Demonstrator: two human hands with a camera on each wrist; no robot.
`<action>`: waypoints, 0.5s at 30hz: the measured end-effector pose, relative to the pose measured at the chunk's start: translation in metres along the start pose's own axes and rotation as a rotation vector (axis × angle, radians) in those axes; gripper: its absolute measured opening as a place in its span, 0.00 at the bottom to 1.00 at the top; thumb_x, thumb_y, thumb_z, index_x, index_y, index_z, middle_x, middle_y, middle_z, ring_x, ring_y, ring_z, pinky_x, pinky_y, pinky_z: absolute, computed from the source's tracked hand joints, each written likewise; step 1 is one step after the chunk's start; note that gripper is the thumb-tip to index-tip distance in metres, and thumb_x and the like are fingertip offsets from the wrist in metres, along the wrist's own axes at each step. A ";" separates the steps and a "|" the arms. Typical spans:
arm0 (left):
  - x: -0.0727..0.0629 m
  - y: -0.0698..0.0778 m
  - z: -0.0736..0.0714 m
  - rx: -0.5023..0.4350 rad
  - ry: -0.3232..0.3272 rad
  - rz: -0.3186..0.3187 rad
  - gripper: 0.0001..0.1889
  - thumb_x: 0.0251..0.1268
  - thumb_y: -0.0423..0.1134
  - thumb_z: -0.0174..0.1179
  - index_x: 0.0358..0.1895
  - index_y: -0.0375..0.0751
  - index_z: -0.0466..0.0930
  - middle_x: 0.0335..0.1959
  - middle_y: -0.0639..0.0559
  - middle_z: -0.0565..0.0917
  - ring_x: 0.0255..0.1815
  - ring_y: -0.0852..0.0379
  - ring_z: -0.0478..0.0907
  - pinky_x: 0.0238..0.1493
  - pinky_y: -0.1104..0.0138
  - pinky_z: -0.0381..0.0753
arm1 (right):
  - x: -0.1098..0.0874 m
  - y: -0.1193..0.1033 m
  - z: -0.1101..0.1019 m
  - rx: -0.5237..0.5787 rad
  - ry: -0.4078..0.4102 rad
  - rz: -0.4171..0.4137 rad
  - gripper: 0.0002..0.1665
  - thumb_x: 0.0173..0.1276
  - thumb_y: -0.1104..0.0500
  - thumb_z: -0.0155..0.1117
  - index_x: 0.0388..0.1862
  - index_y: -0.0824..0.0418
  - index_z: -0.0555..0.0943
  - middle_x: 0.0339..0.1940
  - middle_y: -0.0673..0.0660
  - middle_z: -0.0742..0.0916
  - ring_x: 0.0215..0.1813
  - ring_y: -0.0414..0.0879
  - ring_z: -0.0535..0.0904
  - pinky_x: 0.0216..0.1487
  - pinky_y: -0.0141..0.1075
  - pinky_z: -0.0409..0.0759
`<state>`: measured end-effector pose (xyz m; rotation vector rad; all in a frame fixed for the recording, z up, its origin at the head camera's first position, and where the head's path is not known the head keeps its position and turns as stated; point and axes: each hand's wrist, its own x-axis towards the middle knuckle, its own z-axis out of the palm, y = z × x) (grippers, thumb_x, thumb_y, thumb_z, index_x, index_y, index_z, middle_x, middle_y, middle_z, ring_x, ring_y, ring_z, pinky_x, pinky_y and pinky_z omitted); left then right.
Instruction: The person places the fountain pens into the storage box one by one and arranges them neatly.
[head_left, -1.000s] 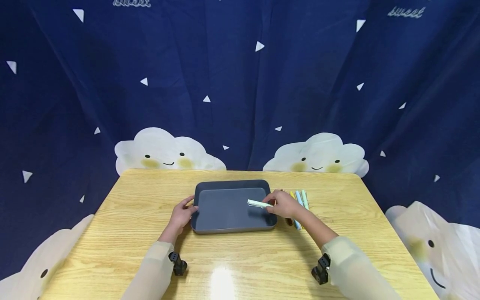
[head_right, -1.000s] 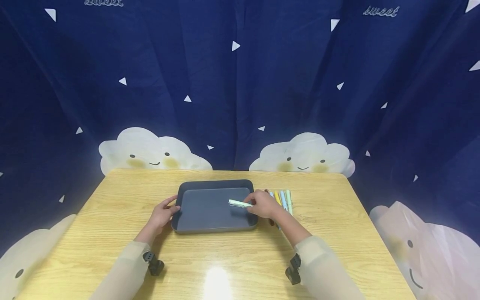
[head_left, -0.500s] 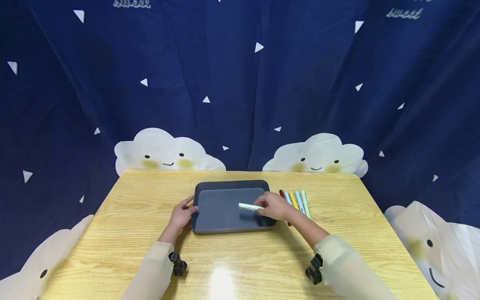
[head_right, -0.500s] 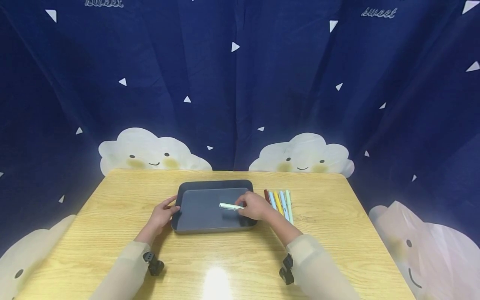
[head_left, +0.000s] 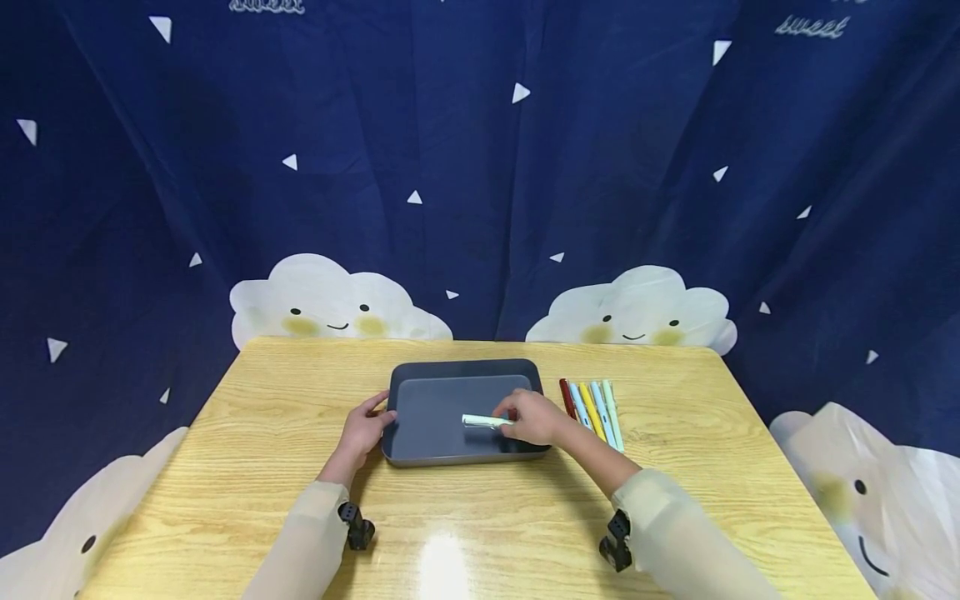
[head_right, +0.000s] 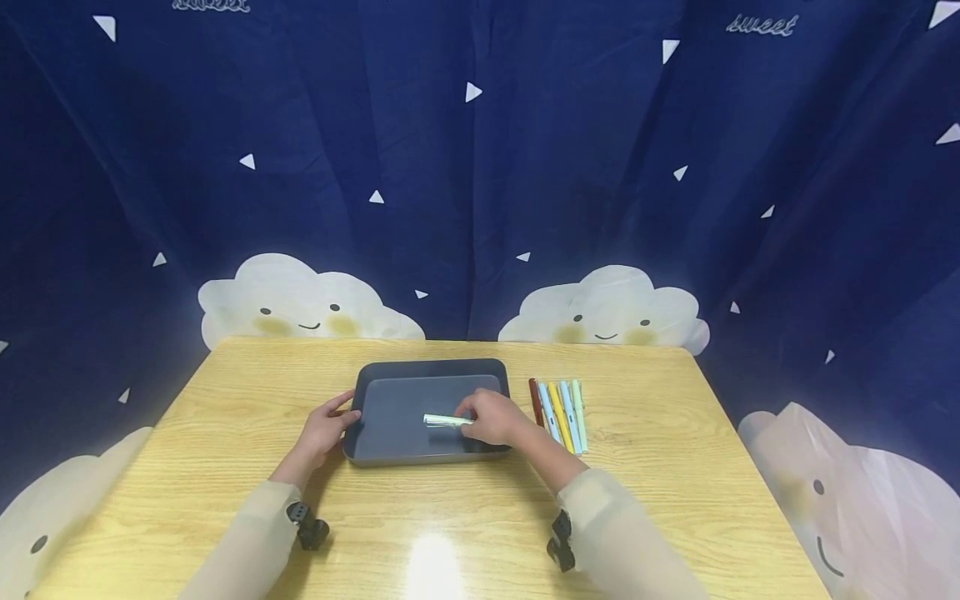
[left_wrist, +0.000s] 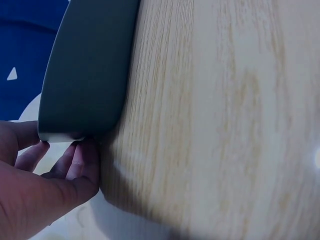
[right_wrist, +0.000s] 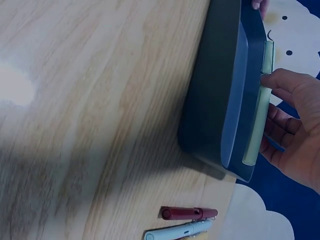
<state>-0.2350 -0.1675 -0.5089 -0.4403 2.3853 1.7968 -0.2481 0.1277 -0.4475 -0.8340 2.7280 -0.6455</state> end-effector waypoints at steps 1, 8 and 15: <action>0.000 0.000 0.000 -0.001 0.001 0.001 0.26 0.67 0.34 0.52 0.69 0.41 0.63 0.57 0.32 0.71 0.53 0.45 0.72 0.39 0.67 0.76 | 0.001 -0.001 0.002 -0.005 -0.003 -0.003 0.12 0.61 0.59 0.63 0.44 0.58 0.84 0.35 0.53 0.81 0.33 0.40 0.71 0.33 0.32 0.71; 0.002 -0.003 0.000 -0.009 0.005 0.005 0.26 0.67 0.34 0.52 0.68 0.41 0.64 0.57 0.31 0.71 0.53 0.44 0.73 0.40 0.66 0.77 | 0.005 -0.006 0.013 -0.001 -0.003 -0.024 0.11 0.61 0.60 0.64 0.43 0.58 0.84 0.31 0.50 0.79 0.31 0.39 0.70 0.32 0.32 0.69; 0.003 -0.003 0.000 -0.001 0.007 0.006 0.26 0.67 0.34 0.52 0.68 0.41 0.64 0.57 0.31 0.71 0.52 0.44 0.73 0.39 0.67 0.77 | 0.007 -0.010 0.020 0.006 -0.008 -0.034 0.11 0.61 0.59 0.64 0.43 0.58 0.84 0.30 0.50 0.78 0.30 0.39 0.69 0.32 0.32 0.68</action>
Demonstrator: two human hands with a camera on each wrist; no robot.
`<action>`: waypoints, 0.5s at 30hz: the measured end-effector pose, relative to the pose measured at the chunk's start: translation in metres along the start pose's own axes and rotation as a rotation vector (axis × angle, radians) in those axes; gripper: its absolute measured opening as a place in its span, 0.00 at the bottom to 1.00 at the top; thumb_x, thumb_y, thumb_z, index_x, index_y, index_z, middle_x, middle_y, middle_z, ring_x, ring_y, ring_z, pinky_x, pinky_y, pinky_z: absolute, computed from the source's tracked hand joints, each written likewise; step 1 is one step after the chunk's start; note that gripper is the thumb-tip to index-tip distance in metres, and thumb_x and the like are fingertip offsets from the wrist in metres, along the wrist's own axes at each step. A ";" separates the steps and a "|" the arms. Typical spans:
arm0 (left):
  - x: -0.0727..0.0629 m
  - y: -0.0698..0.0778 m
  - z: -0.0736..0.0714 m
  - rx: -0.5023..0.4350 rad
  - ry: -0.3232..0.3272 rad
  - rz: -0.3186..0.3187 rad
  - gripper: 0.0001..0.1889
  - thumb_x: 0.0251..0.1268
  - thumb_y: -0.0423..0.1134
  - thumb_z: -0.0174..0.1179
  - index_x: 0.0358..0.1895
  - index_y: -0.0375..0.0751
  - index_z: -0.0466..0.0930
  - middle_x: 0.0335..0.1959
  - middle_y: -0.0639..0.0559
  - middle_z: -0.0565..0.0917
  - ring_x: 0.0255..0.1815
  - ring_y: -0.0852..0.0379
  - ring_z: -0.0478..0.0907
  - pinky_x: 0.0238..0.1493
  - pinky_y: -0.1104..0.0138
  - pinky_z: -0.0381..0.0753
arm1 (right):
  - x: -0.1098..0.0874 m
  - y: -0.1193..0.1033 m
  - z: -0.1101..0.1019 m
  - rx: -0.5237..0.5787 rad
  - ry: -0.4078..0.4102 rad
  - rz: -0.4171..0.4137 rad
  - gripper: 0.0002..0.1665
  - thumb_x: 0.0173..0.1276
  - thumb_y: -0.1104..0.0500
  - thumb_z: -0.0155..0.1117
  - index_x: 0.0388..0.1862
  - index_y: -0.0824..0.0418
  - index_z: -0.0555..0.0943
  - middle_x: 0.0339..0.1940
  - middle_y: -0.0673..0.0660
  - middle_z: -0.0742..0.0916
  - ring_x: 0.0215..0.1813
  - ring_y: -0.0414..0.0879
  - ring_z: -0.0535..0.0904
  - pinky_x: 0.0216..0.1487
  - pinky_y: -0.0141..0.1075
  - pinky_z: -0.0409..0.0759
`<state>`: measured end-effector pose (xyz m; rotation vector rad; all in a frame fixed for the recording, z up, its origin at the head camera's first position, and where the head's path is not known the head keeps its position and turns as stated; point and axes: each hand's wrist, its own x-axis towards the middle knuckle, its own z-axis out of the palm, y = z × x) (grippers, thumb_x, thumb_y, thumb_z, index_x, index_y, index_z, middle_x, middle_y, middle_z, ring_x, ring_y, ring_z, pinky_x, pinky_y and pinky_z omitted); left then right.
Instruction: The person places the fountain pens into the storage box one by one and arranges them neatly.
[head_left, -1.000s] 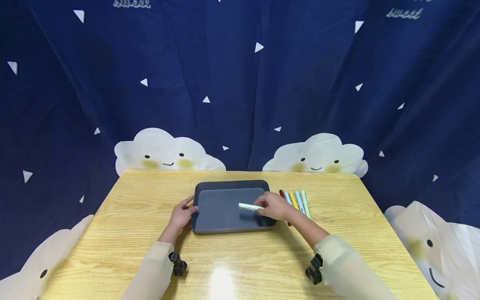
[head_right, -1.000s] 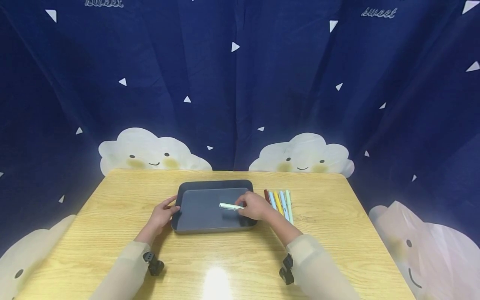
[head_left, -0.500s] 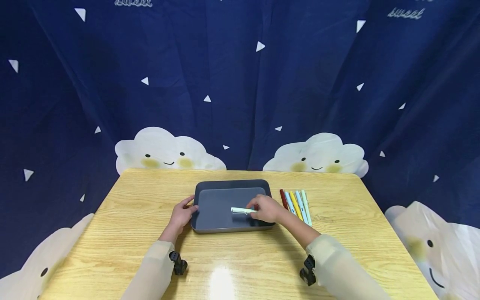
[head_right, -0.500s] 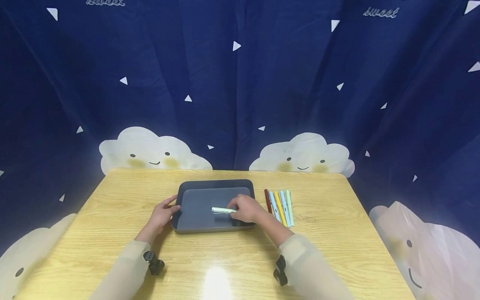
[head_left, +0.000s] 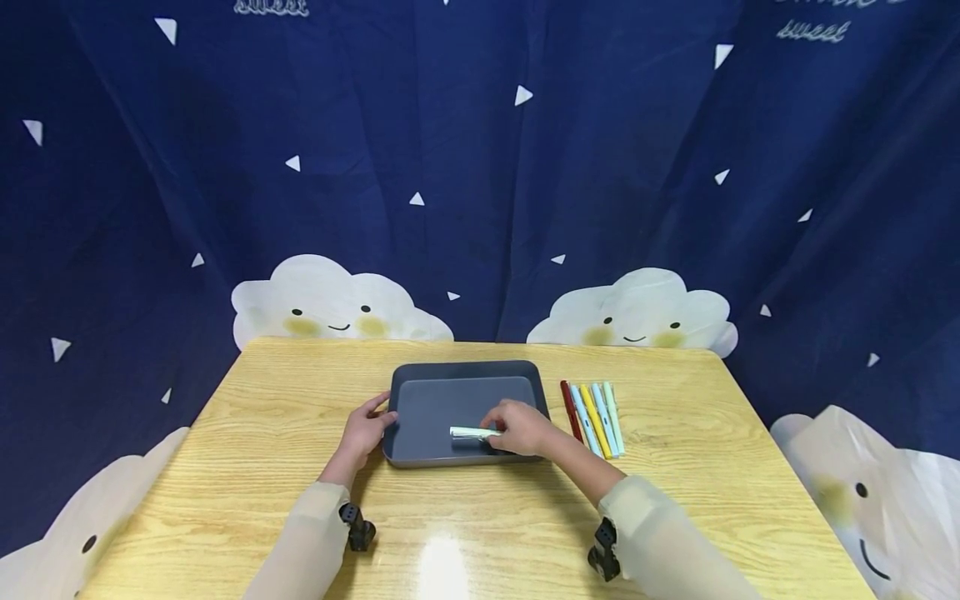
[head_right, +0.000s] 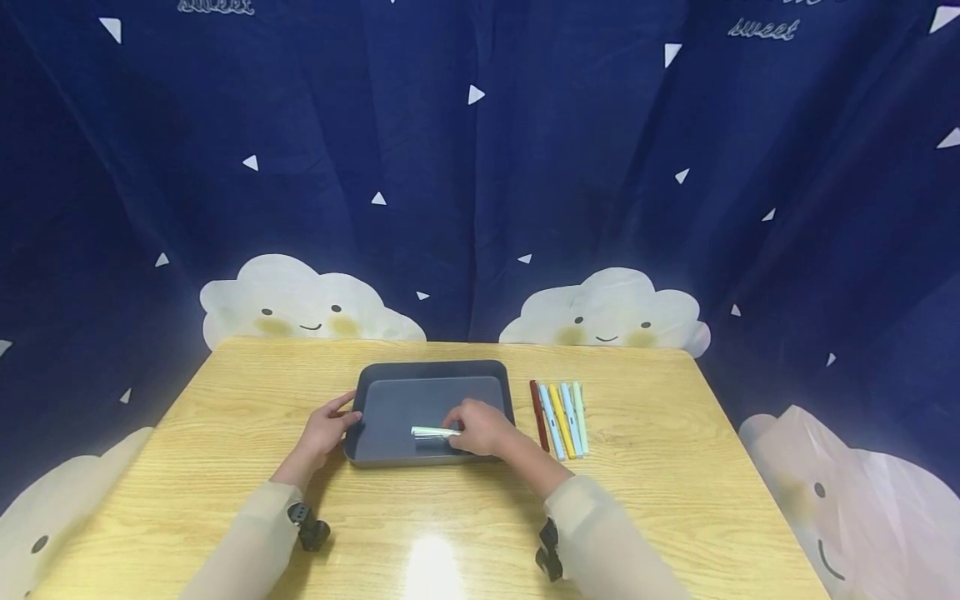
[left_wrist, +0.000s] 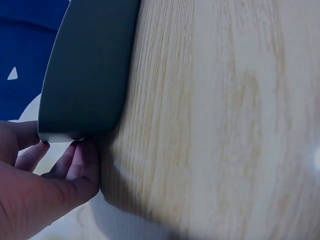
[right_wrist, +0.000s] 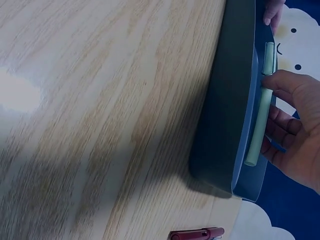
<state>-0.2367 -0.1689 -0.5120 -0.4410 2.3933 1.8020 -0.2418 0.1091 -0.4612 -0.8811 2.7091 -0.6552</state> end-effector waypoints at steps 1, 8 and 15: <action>0.000 0.000 0.000 0.001 0.000 0.002 0.26 0.67 0.34 0.52 0.68 0.41 0.64 0.57 0.31 0.71 0.52 0.44 0.73 0.39 0.67 0.76 | 0.000 0.000 0.001 -0.001 0.000 0.002 0.11 0.61 0.59 0.64 0.42 0.58 0.84 0.30 0.50 0.78 0.30 0.39 0.69 0.32 0.32 0.68; -0.001 0.000 0.001 0.002 0.007 0.002 0.25 0.67 0.34 0.52 0.68 0.41 0.64 0.57 0.31 0.72 0.53 0.44 0.73 0.40 0.67 0.76 | 0.003 -0.001 0.007 -0.001 -0.011 0.000 0.11 0.61 0.59 0.64 0.42 0.58 0.84 0.32 0.52 0.79 0.31 0.40 0.68 0.32 0.33 0.68; -0.001 0.001 0.000 0.000 0.005 0.003 0.26 0.66 0.33 0.52 0.68 0.41 0.64 0.57 0.31 0.72 0.53 0.44 0.73 0.41 0.65 0.77 | 0.004 -0.002 0.012 -0.028 -0.014 0.005 0.11 0.61 0.59 0.64 0.43 0.58 0.84 0.32 0.50 0.79 0.33 0.40 0.70 0.34 0.34 0.69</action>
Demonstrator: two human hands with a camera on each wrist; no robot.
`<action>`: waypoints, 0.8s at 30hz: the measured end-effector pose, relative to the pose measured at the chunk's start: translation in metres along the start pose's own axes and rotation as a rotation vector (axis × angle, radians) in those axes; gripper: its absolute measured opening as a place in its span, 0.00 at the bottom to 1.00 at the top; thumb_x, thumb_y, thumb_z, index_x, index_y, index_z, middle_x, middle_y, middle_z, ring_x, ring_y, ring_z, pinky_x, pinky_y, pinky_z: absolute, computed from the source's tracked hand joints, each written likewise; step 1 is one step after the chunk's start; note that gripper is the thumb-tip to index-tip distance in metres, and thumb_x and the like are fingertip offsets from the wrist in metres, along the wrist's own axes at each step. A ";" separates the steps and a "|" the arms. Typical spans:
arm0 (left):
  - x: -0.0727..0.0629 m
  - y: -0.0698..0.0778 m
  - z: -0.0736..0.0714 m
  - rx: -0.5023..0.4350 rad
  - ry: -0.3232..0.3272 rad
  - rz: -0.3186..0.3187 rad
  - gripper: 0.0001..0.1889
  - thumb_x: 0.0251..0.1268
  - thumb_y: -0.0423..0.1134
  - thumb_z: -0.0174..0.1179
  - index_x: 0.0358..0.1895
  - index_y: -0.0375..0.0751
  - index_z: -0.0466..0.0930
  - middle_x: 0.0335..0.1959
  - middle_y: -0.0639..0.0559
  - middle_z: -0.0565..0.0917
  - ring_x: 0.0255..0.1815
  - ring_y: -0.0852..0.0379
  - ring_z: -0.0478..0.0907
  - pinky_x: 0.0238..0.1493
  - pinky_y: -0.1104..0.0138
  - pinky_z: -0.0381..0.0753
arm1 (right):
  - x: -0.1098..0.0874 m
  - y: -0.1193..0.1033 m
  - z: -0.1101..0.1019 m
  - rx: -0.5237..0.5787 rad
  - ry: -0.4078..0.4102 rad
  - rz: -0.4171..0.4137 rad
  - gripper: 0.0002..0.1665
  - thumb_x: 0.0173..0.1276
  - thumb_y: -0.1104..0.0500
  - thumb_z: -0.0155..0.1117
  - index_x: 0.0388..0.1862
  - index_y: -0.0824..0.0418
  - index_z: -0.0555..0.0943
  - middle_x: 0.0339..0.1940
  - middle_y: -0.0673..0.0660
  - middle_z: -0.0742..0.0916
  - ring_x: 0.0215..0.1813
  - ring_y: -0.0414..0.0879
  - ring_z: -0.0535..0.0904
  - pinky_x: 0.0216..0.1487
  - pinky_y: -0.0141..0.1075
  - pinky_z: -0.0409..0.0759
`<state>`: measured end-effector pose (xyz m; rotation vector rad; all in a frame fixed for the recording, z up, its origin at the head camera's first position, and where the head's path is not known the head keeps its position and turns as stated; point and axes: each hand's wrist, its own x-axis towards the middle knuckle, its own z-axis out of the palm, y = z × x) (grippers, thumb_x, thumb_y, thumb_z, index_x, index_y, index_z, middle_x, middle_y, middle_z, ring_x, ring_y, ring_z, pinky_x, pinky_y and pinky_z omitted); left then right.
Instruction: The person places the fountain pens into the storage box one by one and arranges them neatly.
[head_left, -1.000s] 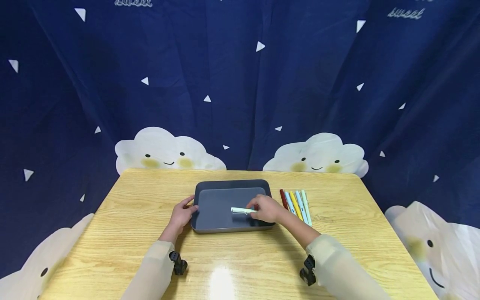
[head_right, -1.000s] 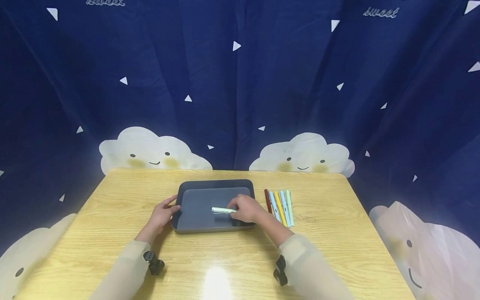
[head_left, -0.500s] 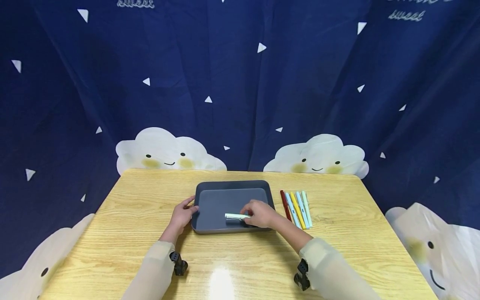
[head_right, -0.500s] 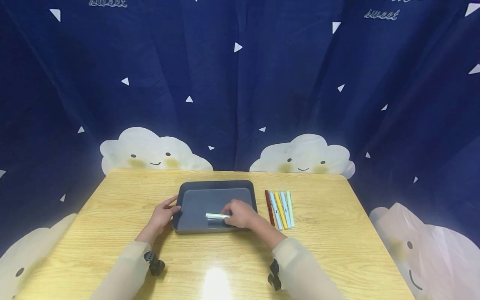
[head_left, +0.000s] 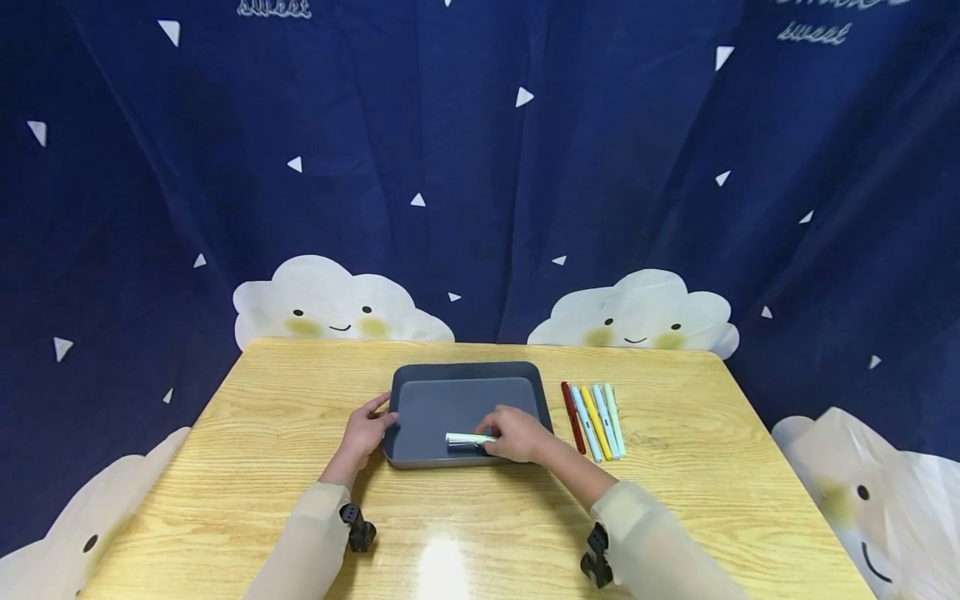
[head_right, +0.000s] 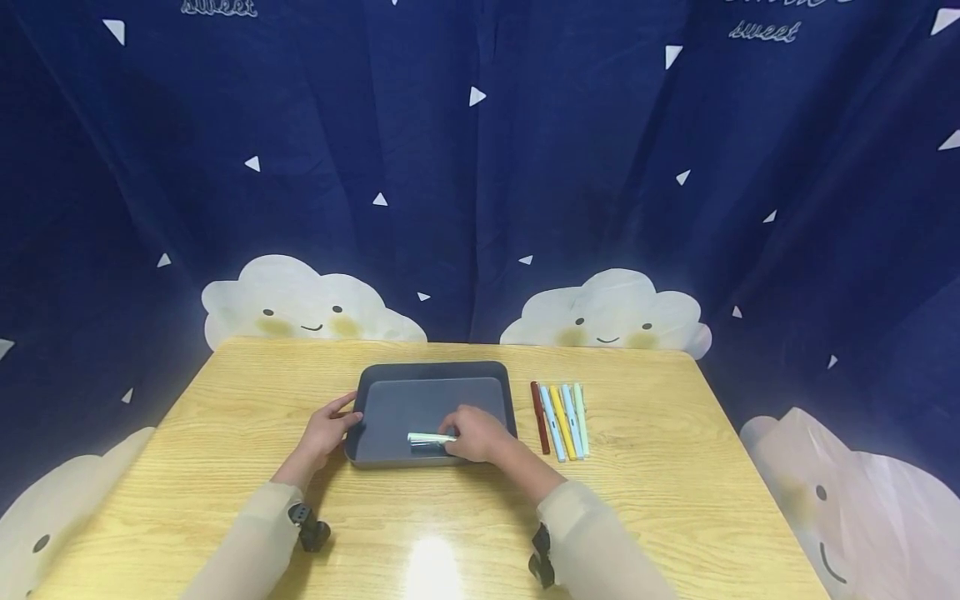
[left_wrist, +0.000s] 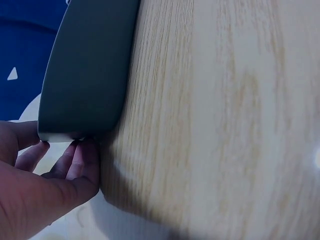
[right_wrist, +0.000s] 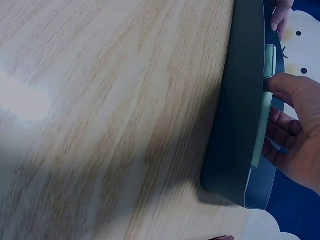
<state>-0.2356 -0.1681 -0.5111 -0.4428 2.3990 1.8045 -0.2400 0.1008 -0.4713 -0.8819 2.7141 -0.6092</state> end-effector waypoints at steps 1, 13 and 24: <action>0.000 0.000 0.000 0.000 0.000 0.000 0.26 0.66 0.33 0.52 0.68 0.41 0.64 0.57 0.31 0.72 0.53 0.44 0.73 0.41 0.65 0.77 | 0.000 0.000 0.000 0.000 -0.001 0.001 0.12 0.61 0.59 0.64 0.43 0.58 0.84 0.32 0.50 0.79 0.33 0.40 0.70 0.34 0.34 0.69; -0.002 0.001 0.000 -0.007 0.003 0.018 0.26 0.67 0.34 0.52 0.68 0.40 0.64 0.56 0.31 0.73 0.53 0.44 0.74 0.41 0.67 0.76 | 0.004 0.002 0.008 0.003 0.002 -0.008 0.11 0.62 0.59 0.64 0.43 0.57 0.84 0.31 0.53 0.79 0.31 0.40 0.68 0.32 0.33 0.67; 0.000 -0.001 0.000 -0.015 -0.010 0.001 0.26 0.67 0.34 0.52 0.69 0.42 0.64 0.57 0.31 0.72 0.54 0.43 0.73 0.42 0.65 0.78 | 0.008 0.000 0.009 -0.013 0.001 -0.003 0.10 0.61 0.59 0.65 0.41 0.57 0.85 0.31 0.51 0.79 0.31 0.40 0.69 0.32 0.33 0.68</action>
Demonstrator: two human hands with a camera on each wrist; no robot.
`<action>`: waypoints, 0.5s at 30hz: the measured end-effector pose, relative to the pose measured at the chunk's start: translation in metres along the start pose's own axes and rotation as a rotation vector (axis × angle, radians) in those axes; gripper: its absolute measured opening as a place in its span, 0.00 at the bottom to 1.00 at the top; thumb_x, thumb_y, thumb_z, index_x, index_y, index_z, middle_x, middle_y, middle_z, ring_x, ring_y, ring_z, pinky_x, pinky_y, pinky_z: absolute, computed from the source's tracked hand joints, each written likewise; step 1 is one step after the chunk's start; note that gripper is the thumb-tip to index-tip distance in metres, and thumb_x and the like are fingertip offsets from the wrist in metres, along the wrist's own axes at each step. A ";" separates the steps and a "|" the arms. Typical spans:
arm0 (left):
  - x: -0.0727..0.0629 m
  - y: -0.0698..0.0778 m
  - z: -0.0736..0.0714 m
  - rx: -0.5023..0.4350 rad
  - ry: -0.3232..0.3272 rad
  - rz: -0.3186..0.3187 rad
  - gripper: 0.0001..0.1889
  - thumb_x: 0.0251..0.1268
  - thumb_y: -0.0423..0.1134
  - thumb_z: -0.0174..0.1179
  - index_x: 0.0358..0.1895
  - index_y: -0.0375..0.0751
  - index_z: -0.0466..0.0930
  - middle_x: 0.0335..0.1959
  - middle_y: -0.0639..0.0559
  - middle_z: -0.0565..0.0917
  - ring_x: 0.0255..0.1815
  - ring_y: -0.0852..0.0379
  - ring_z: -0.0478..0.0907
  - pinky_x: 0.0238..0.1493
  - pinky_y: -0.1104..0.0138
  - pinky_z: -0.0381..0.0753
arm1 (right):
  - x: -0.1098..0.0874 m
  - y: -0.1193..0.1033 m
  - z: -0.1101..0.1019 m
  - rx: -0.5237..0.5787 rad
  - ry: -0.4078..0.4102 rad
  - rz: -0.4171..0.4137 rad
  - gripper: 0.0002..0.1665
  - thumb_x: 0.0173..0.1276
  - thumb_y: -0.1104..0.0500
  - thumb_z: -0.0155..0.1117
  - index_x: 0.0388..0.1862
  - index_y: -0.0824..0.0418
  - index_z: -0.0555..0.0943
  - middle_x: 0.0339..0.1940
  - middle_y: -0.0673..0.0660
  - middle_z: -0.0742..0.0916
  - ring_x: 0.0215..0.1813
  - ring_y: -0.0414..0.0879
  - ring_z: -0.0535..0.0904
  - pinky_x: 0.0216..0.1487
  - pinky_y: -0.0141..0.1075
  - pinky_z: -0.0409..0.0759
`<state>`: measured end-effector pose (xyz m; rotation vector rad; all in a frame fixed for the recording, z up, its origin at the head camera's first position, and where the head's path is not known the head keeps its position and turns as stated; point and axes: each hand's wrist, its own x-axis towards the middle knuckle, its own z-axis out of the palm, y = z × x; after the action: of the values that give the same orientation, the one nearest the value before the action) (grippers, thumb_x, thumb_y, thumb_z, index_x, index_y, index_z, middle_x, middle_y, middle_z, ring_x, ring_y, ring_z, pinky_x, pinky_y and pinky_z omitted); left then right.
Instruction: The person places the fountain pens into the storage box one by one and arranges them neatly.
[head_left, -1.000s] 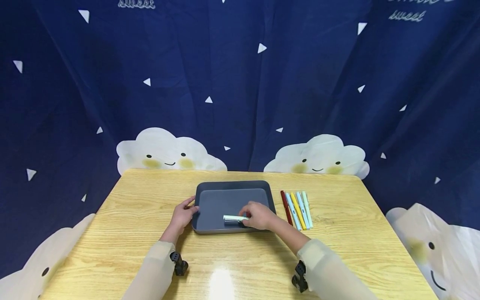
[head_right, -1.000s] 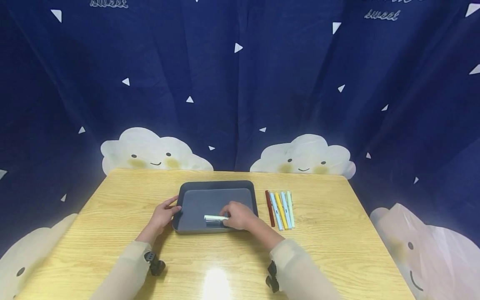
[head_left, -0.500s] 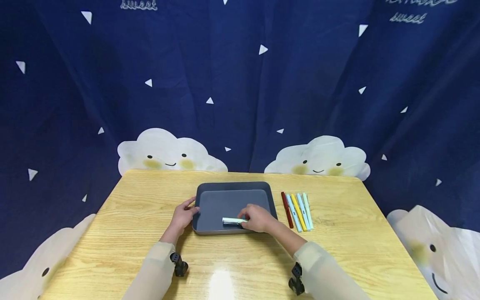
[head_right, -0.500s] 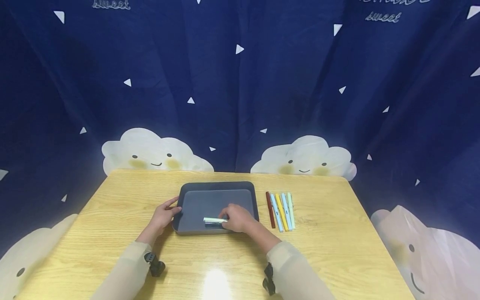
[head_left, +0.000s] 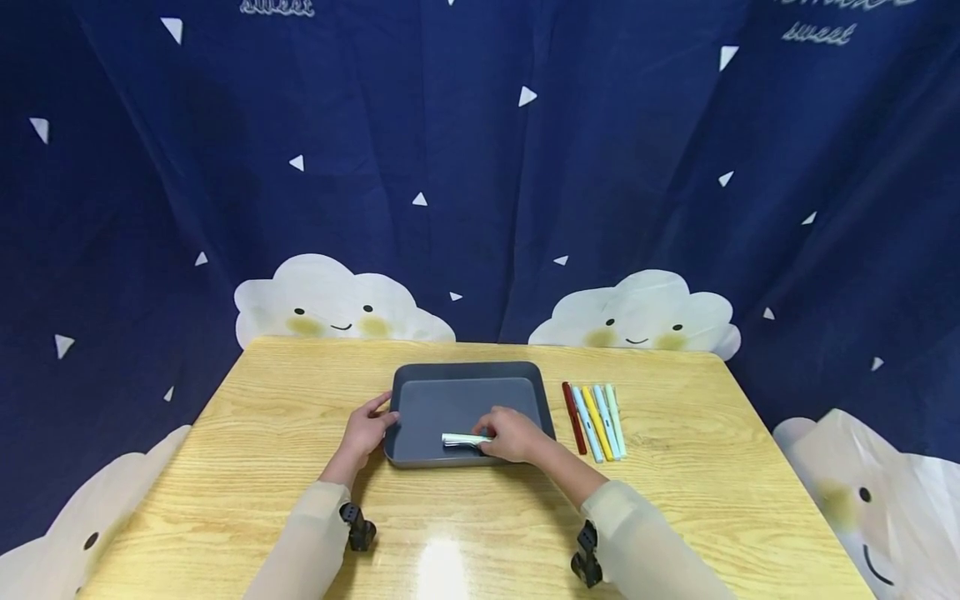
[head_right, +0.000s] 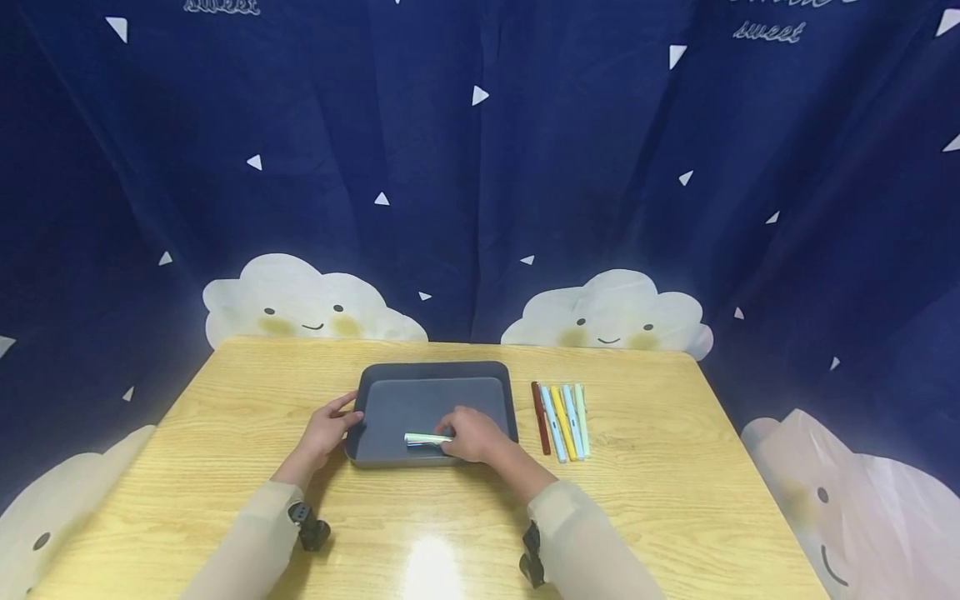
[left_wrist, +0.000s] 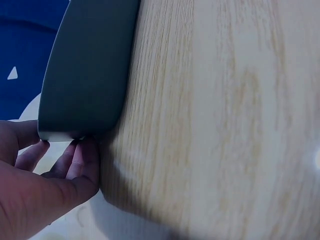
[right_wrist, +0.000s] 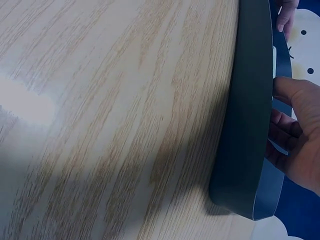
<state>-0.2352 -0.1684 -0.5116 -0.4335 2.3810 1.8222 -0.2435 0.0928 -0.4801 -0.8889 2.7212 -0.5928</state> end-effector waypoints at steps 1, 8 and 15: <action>0.000 0.000 0.000 0.000 -0.002 0.000 0.26 0.67 0.34 0.52 0.69 0.42 0.63 0.58 0.31 0.72 0.55 0.43 0.73 0.41 0.65 0.78 | 0.000 0.000 0.000 0.001 -0.003 0.002 0.10 0.61 0.59 0.65 0.42 0.57 0.85 0.31 0.51 0.79 0.31 0.40 0.69 0.32 0.33 0.68; 0.000 0.000 0.000 -0.001 0.003 0.006 0.26 0.67 0.34 0.52 0.68 0.41 0.64 0.57 0.31 0.72 0.54 0.43 0.74 0.39 0.66 0.77 | 0.003 -0.002 0.003 -0.007 -0.027 0.007 0.11 0.61 0.59 0.65 0.43 0.56 0.85 0.31 0.51 0.79 0.31 0.39 0.69 0.33 0.32 0.68; 0.000 0.000 0.000 -0.001 0.004 0.009 0.26 0.66 0.34 0.52 0.68 0.41 0.64 0.56 0.31 0.72 0.53 0.44 0.74 0.40 0.66 0.78 | 0.006 0.001 0.006 -0.010 -0.029 0.019 0.10 0.61 0.58 0.66 0.42 0.55 0.85 0.32 0.52 0.80 0.33 0.40 0.70 0.35 0.33 0.71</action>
<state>-0.2351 -0.1685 -0.5118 -0.4281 2.3884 1.8285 -0.2463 0.0879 -0.4866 -0.8669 2.7064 -0.5587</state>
